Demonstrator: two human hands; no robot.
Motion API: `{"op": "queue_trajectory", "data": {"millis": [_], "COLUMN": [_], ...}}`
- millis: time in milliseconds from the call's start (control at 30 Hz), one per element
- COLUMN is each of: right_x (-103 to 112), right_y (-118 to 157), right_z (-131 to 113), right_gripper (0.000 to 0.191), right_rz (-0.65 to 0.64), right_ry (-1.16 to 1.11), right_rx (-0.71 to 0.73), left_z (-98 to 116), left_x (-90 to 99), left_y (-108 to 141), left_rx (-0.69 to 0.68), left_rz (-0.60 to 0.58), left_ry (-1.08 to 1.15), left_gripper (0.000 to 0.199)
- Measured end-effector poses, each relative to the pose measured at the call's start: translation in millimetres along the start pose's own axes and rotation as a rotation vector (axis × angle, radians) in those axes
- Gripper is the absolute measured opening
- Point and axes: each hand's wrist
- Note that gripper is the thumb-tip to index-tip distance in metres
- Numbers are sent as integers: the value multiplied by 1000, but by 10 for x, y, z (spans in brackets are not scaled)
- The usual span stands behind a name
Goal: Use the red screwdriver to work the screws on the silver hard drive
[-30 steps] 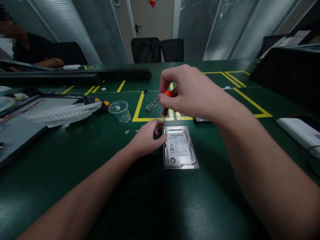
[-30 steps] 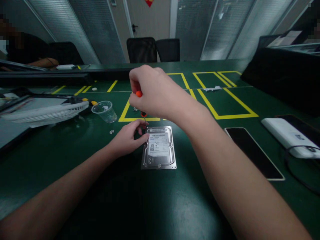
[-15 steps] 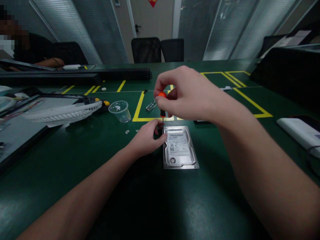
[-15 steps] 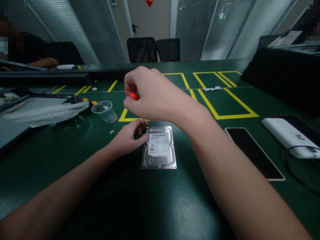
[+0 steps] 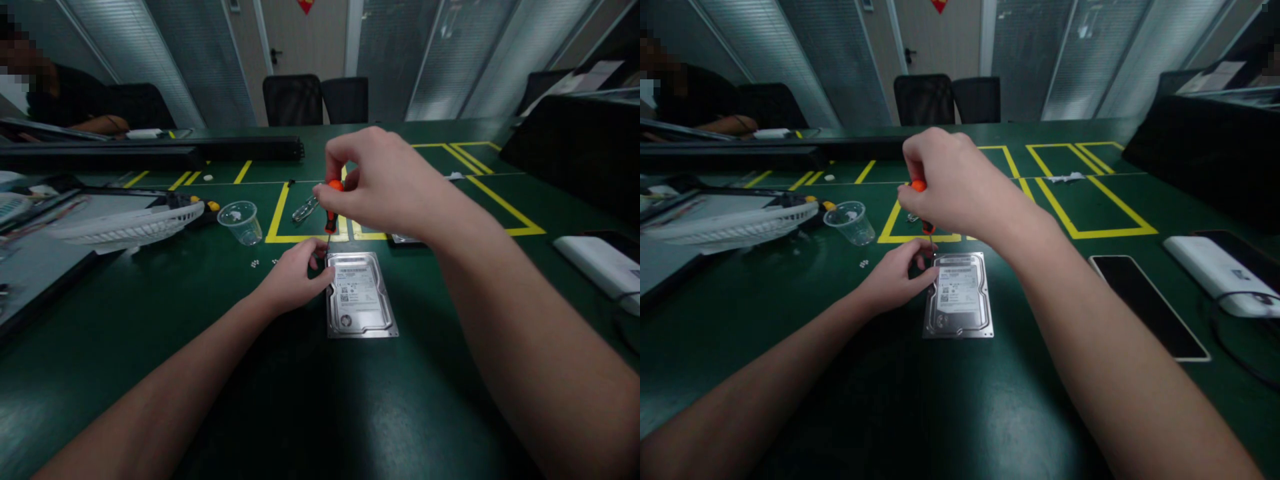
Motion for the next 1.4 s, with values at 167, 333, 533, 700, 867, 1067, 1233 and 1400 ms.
{"op": "queue_trajectory", "data": {"millis": [167,333,533,700,867,1067,1233,1400], "right_x": [-7,1,4,-21,-30,-30,-48,-38], "right_y": [-4,-15,4,5,-4,-7,-23,-9], "right_z": [-12,-60,-77,-55,-19,-4,13,-5], "right_gripper": [9,11,19,16,21,19,16,1], "right_rz": [-2,-40,-29,-49,-66,-2,9,-22], "right_ry": [0,-44,-44,-106,-121,-43,5,-32], "right_rx": [25,29,52,39,42,29,60,128], "left_z": [2,10,29,27,11,6,6,6], "left_x": [7,12,16,12,4,-1,0,10], "left_y": [-2,1,8,9,9,8,-3,-8], "left_rx": [6,2,8,12,10,10,6,-6], "left_rz": [-5,-1,-3,5,8,5,6,0], "left_ry": [1,12,18,15,9,12,5,12], "left_gripper": [35,36,36,33,36,37,36,36]}}
Point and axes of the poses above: each hand's wrist, its own y-axis away from the middle knuckle, its own x-axis out of the back of the hand, z = x × y, and after that the axes turned 15 degrees about -z, right-handed
